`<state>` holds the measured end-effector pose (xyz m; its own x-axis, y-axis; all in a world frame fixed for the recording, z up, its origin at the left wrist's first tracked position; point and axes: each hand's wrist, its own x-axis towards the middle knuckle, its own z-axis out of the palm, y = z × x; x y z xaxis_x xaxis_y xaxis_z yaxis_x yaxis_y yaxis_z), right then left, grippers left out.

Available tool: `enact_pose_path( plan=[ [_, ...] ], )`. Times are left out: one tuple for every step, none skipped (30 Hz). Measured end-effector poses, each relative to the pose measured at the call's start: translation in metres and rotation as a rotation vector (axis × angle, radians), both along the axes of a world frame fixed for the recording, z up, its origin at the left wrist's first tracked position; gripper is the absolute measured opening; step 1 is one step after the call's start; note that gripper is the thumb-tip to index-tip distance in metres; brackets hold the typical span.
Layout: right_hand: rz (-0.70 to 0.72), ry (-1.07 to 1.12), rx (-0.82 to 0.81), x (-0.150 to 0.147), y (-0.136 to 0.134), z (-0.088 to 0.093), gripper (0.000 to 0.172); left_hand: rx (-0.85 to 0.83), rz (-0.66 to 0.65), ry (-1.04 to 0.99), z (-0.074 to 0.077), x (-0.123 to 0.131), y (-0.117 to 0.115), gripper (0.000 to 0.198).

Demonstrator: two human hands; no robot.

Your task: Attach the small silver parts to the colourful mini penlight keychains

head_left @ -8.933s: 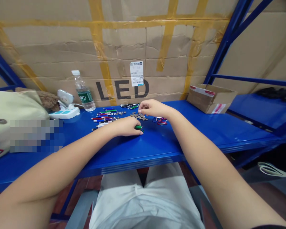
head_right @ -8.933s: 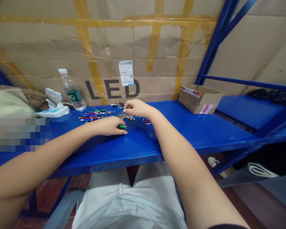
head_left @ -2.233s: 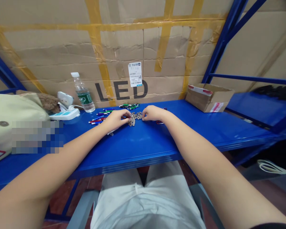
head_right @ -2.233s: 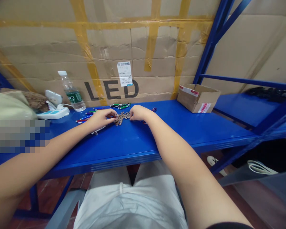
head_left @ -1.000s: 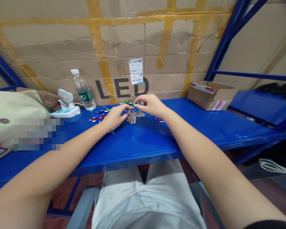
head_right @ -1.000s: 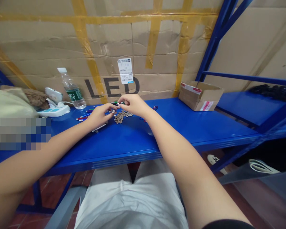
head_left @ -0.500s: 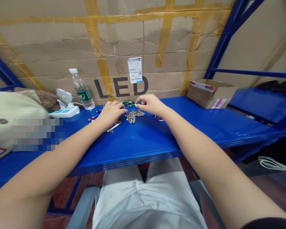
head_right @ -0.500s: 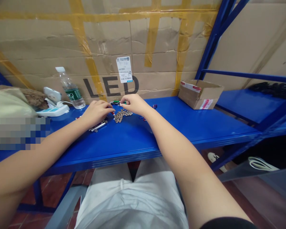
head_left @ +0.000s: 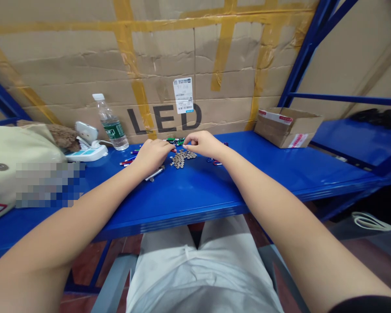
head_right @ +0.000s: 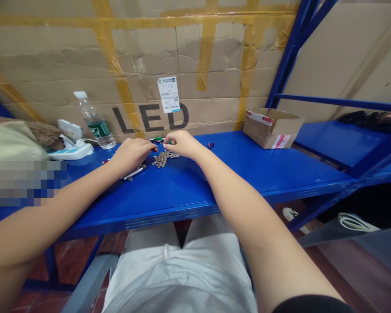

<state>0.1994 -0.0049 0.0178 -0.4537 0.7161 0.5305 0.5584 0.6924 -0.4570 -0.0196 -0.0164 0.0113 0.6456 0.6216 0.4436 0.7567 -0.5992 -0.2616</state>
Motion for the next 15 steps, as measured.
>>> enact_pose_path(
  plan=[
    [0.01, 0.016, 0.003, -0.001, 0.0, 0.0, 0.019, -0.072, 0.021, -0.074, 0.0, 0.001, 0.0, 0.023],
    [0.02, 0.036, 0.009, -0.003, 0.0, 0.0, 0.019, -0.141, 0.035, -0.144, 0.0, 0.002, -0.001, 0.022],
    [0.03, 0.056, 0.016, -0.004, -0.001, 0.0, 0.019, -0.2, 0.042, -0.205, -0.001, 0.003, -0.002, 0.02],
    [0.041, 0.074, 0.025, -0.006, -0.001, 0.0, 0.02, -0.247, 0.034, -0.255, -0.001, 0.004, -0.003, 0.019],
    [0.051, 0.088, 0.034, -0.007, -0.002, 0.0, 0.02, -0.284, 0.015, -0.292, -0.002, 0.006, -0.004, 0.019],
    [0.061, 0.095, 0.042, -0.008, -0.002, -0.001, 0.019, -0.312, -0.009, -0.32, -0.003, 0.007, -0.005, 0.018],
    [0.071, 0.097, 0.049, -0.009, -0.003, -0.001, 0.019, -0.335, -0.032, -0.341, -0.004, 0.008, -0.006, 0.018],
    [0.083, 0.097, 0.052, -0.009, -0.002, -0.002, 0.019, -0.354, -0.049, -0.355, -0.005, 0.009, -0.007, 0.018],
    [0.096, 0.094, 0.052, -0.01, -0.002, -0.003, 0.019, -0.369, -0.06, -0.362, -0.005, 0.01, -0.007, 0.018],
    [0.11, 0.089, 0.049, -0.01, -0.002, -0.003, 0.019, -0.378, -0.064, -0.364, -0.005, 0.011, -0.008, 0.018],
    [0.123, 0.081, 0.048, -0.01, -0.001, -0.004, 0.019, -0.378, -0.061, -0.365, -0.006, 0.011, -0.008, 0.018],
    [0.132, 0.072, 0.051, -0.01, -0.001, -0.005, 0.018, -0.375, -0.058, -0.367, -0.006, 0.012, -0.008, 0.018],
    [0.137, 0.062, 0.06, -0.01, 0.0, -0.005, 0.017, -0.373, -0.057, -0.37, -0.006, 0.012, -0.008, 0.018],
    [0.141, 0.05, 0.074, -0.01, 0.0, -0.005, 0.016, -0.375, -0.059, -0.375, -0.006, 0.012, -0.008, 0.019],
    [0.145, 0.036, 0.092, -0.011, 0.0, -0.005, 0.014, -0.379, -0.062, -0.379, -0.006, 0.012, -0.008, 0.019]
  ],
)
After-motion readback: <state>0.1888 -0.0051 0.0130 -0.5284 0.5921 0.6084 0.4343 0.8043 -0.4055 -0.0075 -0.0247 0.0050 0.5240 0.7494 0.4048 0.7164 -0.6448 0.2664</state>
